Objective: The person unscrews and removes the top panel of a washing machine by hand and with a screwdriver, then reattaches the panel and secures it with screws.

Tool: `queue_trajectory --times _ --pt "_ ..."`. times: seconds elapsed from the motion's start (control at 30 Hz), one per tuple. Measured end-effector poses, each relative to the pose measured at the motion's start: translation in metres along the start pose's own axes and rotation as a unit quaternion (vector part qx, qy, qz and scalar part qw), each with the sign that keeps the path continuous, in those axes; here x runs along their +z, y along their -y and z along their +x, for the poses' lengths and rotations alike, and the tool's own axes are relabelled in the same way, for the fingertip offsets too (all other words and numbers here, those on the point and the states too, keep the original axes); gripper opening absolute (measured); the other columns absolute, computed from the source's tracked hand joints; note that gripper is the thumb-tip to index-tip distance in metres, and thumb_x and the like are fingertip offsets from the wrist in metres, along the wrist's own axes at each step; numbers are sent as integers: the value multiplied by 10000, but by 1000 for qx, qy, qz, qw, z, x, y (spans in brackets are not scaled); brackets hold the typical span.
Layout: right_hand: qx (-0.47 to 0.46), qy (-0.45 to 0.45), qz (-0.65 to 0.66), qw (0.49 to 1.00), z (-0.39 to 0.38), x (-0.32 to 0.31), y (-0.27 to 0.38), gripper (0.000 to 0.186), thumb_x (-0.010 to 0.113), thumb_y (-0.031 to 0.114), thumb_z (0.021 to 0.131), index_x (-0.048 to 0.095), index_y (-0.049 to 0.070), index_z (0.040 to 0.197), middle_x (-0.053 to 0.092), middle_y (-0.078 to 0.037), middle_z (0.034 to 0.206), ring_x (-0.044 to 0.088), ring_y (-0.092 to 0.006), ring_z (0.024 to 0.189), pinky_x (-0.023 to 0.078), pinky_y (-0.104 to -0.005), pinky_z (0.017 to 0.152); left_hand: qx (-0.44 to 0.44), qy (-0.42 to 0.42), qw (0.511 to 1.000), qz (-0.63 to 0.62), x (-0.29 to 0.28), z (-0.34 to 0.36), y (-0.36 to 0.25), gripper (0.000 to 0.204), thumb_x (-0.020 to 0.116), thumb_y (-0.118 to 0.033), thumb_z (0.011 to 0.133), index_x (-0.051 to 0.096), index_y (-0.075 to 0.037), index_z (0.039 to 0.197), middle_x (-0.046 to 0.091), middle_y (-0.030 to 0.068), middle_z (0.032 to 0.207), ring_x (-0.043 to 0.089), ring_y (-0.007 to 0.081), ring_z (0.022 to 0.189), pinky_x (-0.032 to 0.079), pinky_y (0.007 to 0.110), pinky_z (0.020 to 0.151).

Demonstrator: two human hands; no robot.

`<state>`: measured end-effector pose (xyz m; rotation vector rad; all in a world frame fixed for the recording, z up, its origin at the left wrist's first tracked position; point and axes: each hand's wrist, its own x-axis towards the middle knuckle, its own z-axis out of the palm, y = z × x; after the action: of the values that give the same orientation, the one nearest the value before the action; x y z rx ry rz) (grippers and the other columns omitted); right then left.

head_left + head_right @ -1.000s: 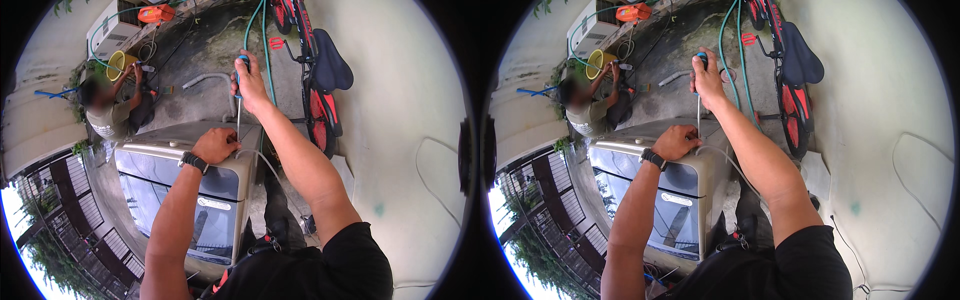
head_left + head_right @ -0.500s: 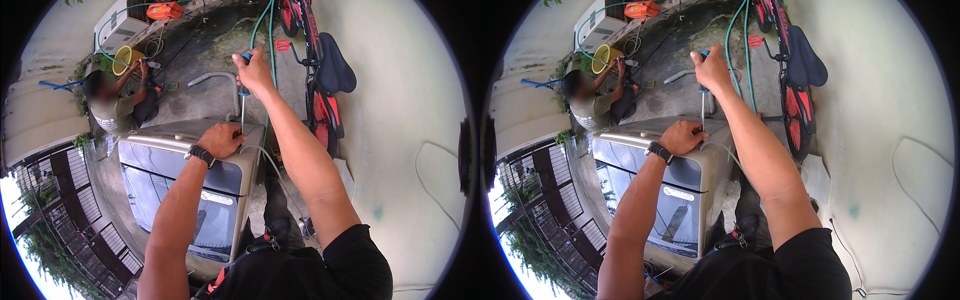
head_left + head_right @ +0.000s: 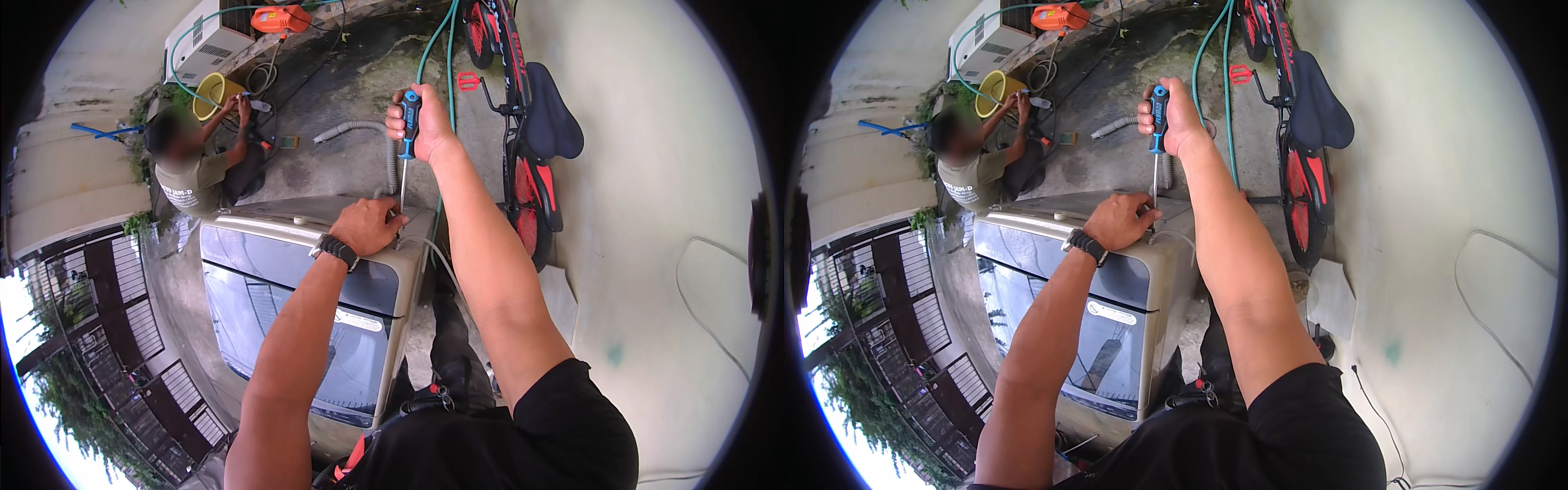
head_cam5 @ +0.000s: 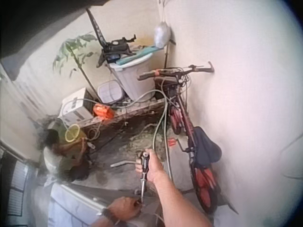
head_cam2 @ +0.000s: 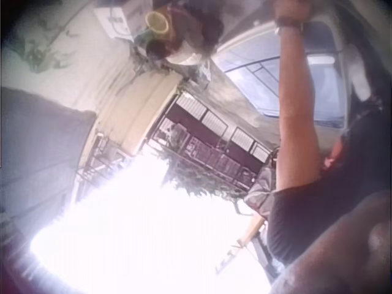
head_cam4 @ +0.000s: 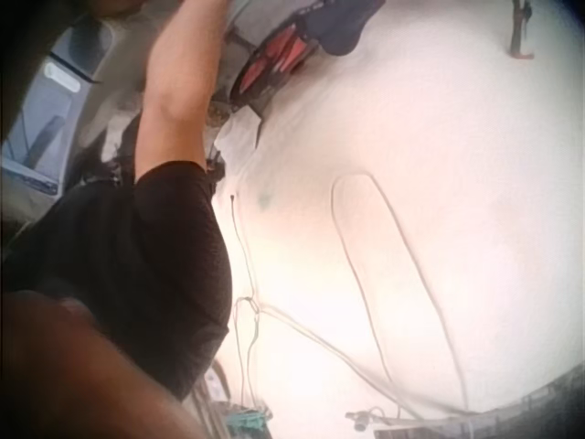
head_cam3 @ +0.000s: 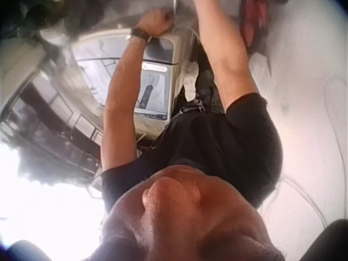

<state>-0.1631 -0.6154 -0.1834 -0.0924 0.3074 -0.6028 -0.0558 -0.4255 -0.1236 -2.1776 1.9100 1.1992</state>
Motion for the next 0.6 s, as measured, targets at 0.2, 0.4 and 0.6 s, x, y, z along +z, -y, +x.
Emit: queue_trajectory --times 0.2,0.4,0.6 --pt "-161 -243 -270 918 2 11 -26 441 644 493 992 562 64 1054 537 -63 739 608 -220 626 500 -345 523 11 6 1000 2 3 0 8 301 707 -335 919 739 -53 1020 765 157 931 731 352 911 560 448 848" --pt "-4 19 13 1000 0 -8 -1 383 570 458 1037 599 76 1024 546 -60 761 508 -164 585 415 -291 522 -1 34 999 7 -2 2 0 325 751 -348 870 736 -63 1026 770 142 928 737 337 912 566 440 844" --pt "-143 -250 -258 922 3 29 -26 362 624 452 1014 579 94 1046 556 -60 822 574 -193 656 493 -334 540 -1 55 998 10 -2 0 7 352 776 -352 829 732 -62 1025 778 123 941 742 319 924 571 429 850"
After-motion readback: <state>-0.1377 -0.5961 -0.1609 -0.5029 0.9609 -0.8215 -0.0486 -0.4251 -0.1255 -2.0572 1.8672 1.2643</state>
